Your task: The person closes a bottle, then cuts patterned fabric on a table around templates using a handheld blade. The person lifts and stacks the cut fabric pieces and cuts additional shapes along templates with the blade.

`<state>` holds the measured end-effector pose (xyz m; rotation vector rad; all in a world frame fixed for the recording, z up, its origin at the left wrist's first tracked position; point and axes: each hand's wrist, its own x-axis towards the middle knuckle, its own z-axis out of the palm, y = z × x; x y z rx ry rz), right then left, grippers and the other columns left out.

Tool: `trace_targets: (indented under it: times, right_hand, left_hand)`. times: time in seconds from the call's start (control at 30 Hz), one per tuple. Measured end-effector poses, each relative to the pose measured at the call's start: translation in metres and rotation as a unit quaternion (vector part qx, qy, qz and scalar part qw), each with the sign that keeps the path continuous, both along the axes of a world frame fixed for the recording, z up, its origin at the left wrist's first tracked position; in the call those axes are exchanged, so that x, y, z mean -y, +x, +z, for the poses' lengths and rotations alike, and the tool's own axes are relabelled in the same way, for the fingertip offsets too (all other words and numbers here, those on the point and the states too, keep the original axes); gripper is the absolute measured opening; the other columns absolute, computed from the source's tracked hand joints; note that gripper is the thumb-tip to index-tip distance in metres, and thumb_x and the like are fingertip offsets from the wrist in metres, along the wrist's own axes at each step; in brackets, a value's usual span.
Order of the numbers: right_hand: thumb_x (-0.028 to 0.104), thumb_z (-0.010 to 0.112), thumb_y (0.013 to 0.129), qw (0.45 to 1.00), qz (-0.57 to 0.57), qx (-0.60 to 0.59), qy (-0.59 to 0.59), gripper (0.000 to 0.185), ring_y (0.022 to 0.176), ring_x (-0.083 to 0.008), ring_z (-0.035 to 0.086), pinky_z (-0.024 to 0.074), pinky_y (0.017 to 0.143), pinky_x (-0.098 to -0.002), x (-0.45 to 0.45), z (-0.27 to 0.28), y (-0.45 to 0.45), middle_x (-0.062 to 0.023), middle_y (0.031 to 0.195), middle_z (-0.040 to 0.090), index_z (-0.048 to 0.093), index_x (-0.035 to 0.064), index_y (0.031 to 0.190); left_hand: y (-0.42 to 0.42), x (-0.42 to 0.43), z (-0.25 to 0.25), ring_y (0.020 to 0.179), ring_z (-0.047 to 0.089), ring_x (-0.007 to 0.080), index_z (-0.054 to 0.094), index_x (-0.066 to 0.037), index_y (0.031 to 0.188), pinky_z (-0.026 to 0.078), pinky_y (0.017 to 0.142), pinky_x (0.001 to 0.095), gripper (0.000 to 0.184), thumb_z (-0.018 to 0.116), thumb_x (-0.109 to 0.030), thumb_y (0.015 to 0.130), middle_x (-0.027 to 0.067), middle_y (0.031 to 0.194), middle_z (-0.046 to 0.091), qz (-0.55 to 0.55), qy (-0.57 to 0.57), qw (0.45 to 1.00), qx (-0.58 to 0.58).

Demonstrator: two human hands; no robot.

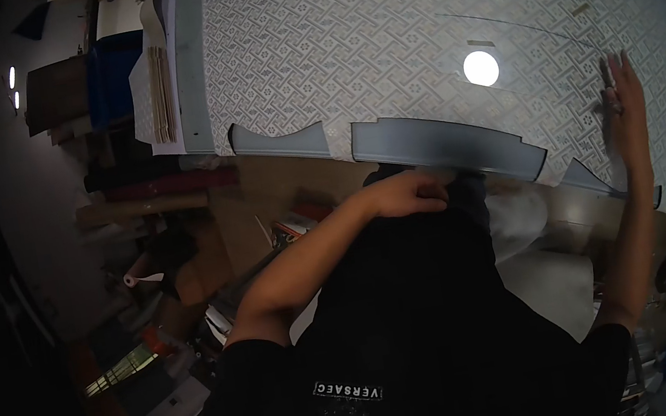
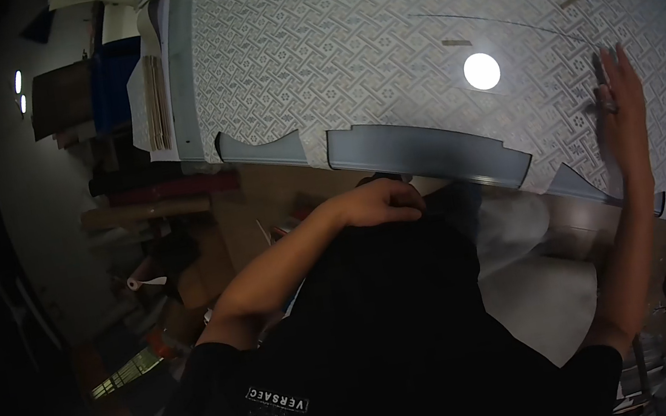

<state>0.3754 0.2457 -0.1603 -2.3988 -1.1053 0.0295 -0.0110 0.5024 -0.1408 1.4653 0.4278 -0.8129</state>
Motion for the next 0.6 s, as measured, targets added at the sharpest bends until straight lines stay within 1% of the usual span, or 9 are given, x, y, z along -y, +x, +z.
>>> trace_targets:
  times: [0.07, 0.13, 0.23, 0.33, 0.37, 0.43, 0.53, 0.57, 0.6]
  right_hand:
    - [0.005, 0.047, 0.104, 0.996, 0.047, -0.033, -0.067, 0.049, 0.151, -0.0405, 0.029, 0.0279, 0.122, -0.0502, -0.033, -0.001, -0.031, -0.017, 0.163, 0.035, 0.049, 0.0175, 0.152]
    - [0.002, 0.051, 0.101, 0.989, 0.046, 0.04, -0.138, 0.055, 0.152, -0.0449, 0.025, 0.0244, 0.123, -0.0526, -0.056, -0.008, -0.055, -0.0163, 0.165, 0.031, 0.049, 0.0204, 0.153]
    - [0.001, 0.053, 0.099, 0.99, 0.028, 0.031, -0.133, 0.059, 0.15, -0.05, 0.023, 0.0246, 0.122, -0.0546, -0.089, -0.016, -0.085, -0.0178, 0.165, 0.03, 0.047, 0.0215, 0.154]
    - [0.003, 0.054, 0.1, 0.99, 0.03, 0.032, -0.131, 0.059, 0.15, -0.0503, 0.024, 0.0251, 0.121, -0.0557, -0.131, -0.026, -0.128, -0.0193, 0.166, 0.029, 0.046, 0.0227, 0.154]
    - [0.005, 0.056, 0.099, 0.99, 0.031, 0.045, -0.134, 0.059, 0.149, -0.0521, 0.024, 0.0251, 0.12, -0.0575, -0.148, -0.03, -0.144, -0.0203, 0.166, 0.029, 0.046, 0.0237, 0.154]
    - [0.007, 0.057, 0.099, 0.989, 0.018, 0.036, -0.141, 0.058, 0.148, -0.0541, 0.024, 0.0247, 0.12, -0.0591, -0.189, -0.025, -0.187, -0.0209, 0.165, 0.029, 0.047, 0.0231, 0.153]
    - [0.008, 0.061, 0.096, 0.992, 0.033, 0.036, -0.12, 0.058, 0.146, -0.0559, 0.026, 0.027, 0.118, -0.0592, -0.255, -0.02, -0.245, -0.0235, 0.163, 0.031, 0.05, 0.0217, 0.151]
    - [0.009, 0.062, 0.095, 0.99, 0.041, 0.047, -0.128, 0.057, 0.145, -0.0576, 0.027, 0.0289, 0.116, -0.0591, -0.275, -0.02, -0.263, -0.0243, 0.162, 0.032, 0.052, 0.0211, 0.149]
    - [0.01, 0.062, 0.095, 0.991, 0.049, 0.039, -0.118, 0.056, 0.144, -0.0583, 0.027, 0.0293, 0.115, -0.0601, -0.296, -0.018, -0.283, -0.0247, 0.162, 0.033, 0.053, 0.0206, 0.148]
  left_hand:
    - [-0.023, -0.031, 0.017, 0.106, 0.068, 0.0189, 0.069, -0.005, 0.119, 0.052, 0.096, 0.0333, 0.028, 0.07, -0.023, 0.097, 0.0088, 0.112, 0.073, 0.053, -0.014, 0.998, 0.031]
    - [-0.052, -0.073, 0.028, 0.106, 0.067, 0.0164, 0.07, -0.004, 0.115, 0.053, 0.096, 0.0312, 0.02, 0.068, -0.015, 0.099, 0.0069, 0.11, 0.073, 0.198, -0.01, 0.979, 0.047]
    - [-0.107, -0.155, 0.025, 0.1, 0.065, 0.013, 0.067, -0.004, 0.117, 0.053, 0.088, 0.0287, 0.022, 0.07, -0.011, 0.097, 0.0053, 0.107, 0.07, 0.343, 0.139, 0.923, 0.108]
    - [-0.167, -0.243, 0.008, 0.102, 0.067, 0.0231, 0.066, 0.0, 0.116, 0.054, 0.088, 0.0351, 0.03, 0.074, -0.016, 0.092, 0.0136, 0.114, 0.068, 0.439, 0.403, 0.791, 0.14]
    - [-0.189, -0.271, 0.002, 0.102, 0.067, 0.0231, 0.066, 0.0, 0.116, 0.054, 0.088, 0.0351, 0.03, 0.074, -0.016, 0.092, 0.0136, 0.114, 0.068, 0.444, 0.393, 0.793, 0.143]
    - [-0.225, -0.319, -0.013, 0.102, 0.066, 0.0326, 0.065, 0.005, 0.112, 0.053, 0.088, 0.0425, 0.043, 0.079, -0.026, 0.087, 0.021, 0.119, 0.065, 0.303, 0.712, 0.608, 0.177]
    - [-0.255, -0.351, -0.011, 0.096, 0.065, 0.0368, 0.063, 0.01, 0.111, 0.052, 0.085, 0.0458, 0.055, 0.08, -0.036, 0.085, 0.0251, 0.111, 0.066, 0.317, 0.642, 0.696, 0.046]
    - [-0.254, -0.355, -0.003, 0.096, 0.065, 0.0368, 0.063, 0.01, 0.111, 0.052, 0.085, 0.0458, 0.055, 0.08, -0.036, 0.085, 0.0251, 0.111, 0.066, 0.317, 0.634, 0.703, 0.054]
    - [-0.251, -0.357, 0.011, 0.094, 0.066, 0.0375, 0.062, 0.009, 0.112, 0.052, 0.083, 0.0458, 0.056, 0.079, -0.038, 0.085, 0.0255, 0.107, 0.067, 0.322, 0.556, 0.766, -0.005]
